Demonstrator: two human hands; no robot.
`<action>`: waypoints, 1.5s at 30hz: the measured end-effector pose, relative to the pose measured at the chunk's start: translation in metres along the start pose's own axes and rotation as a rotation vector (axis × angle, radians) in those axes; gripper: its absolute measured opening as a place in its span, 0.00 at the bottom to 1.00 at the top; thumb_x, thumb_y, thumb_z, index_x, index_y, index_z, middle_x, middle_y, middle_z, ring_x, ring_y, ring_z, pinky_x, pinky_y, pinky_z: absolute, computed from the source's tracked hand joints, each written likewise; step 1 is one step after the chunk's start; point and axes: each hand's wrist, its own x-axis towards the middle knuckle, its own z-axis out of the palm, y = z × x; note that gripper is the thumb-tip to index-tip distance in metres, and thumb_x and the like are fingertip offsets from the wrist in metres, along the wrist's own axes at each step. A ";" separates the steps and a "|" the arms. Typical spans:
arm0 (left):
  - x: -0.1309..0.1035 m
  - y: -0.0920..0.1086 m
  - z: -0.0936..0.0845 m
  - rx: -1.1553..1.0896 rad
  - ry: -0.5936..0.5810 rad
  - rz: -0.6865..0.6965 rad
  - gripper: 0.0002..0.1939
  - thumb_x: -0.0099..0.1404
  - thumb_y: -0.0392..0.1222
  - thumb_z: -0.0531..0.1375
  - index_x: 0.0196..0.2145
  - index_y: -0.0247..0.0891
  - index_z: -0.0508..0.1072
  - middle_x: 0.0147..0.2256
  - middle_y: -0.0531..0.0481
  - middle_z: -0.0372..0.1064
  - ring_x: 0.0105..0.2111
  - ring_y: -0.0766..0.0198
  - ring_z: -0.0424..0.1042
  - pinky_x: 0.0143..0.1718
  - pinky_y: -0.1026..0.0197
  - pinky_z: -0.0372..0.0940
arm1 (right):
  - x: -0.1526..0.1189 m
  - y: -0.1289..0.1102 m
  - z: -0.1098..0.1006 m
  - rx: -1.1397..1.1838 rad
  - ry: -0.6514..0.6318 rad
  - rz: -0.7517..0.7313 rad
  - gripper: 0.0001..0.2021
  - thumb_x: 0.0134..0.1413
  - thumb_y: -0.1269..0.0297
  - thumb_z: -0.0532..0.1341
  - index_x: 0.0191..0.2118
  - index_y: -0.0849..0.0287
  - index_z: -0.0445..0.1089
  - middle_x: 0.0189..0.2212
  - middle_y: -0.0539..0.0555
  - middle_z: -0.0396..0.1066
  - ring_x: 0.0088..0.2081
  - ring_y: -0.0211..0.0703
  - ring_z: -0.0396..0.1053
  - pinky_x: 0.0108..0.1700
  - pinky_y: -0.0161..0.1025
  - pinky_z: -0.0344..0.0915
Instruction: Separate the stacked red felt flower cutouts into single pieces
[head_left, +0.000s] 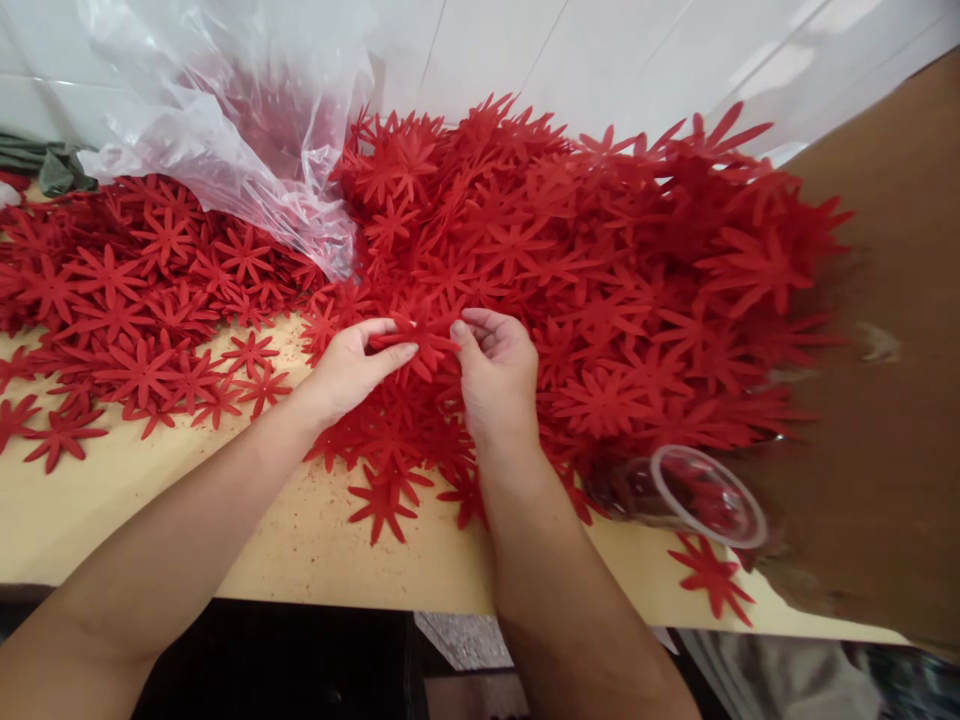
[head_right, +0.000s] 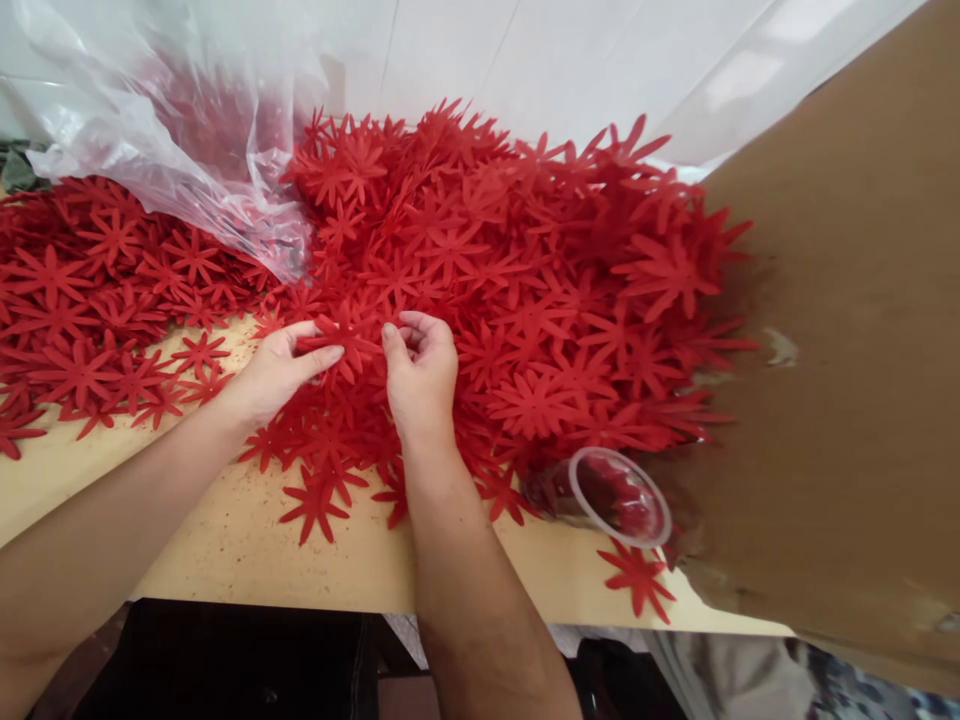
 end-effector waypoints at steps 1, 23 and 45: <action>-0.002 0.000 0.002 0.043 -0.046 0.010 0.13 0.52 0.32 0.61 0.38 0.34 0.71 0.36 0.49 0.73 0.36 0.69 0.69 0.44 0.62 0.62 | -0.001 0.000 0.001 0.010 -0.015 0.007 0.14 0.43 0.56 0.64 0.34 0.56 0.63 0.28 0.49 0.65 0.29 0.34 0.64 0.34 0.35 0.65; 0.002 -0.005 0.003 0.144 0.062 0.055 0.04 0.53 0.36 0.60 0.29 0.34 0.70 0.30 0.52 0.69 0.31 0.71 0.66 0.41 0.63 0.60 | -0.014 -0.021 0.008 0.038 -0.347 0.000 0.19 0.36 0.49 0.67 0.34 0.55 0.69 0.34 0.51 0.72 0.36 0.39 0.69 0.43 0.41 0.67; -0.004 0.003 0.004 0.194 0.060 0.030 0.03 0.54 0.34 0.59 0.28 0.35 0.67 0.23 0.58 0.61 0.23 0.74 0.57 0.32 0.67 0.56 | -0.005 -0.012 0.002 0.108 -0.106 0.045 0.17 0.35 0.52 0.67 0.29 0.56 0.65 0.25 0.46 0.66 0.25 0.32 0.62 0.27 0.32 0.61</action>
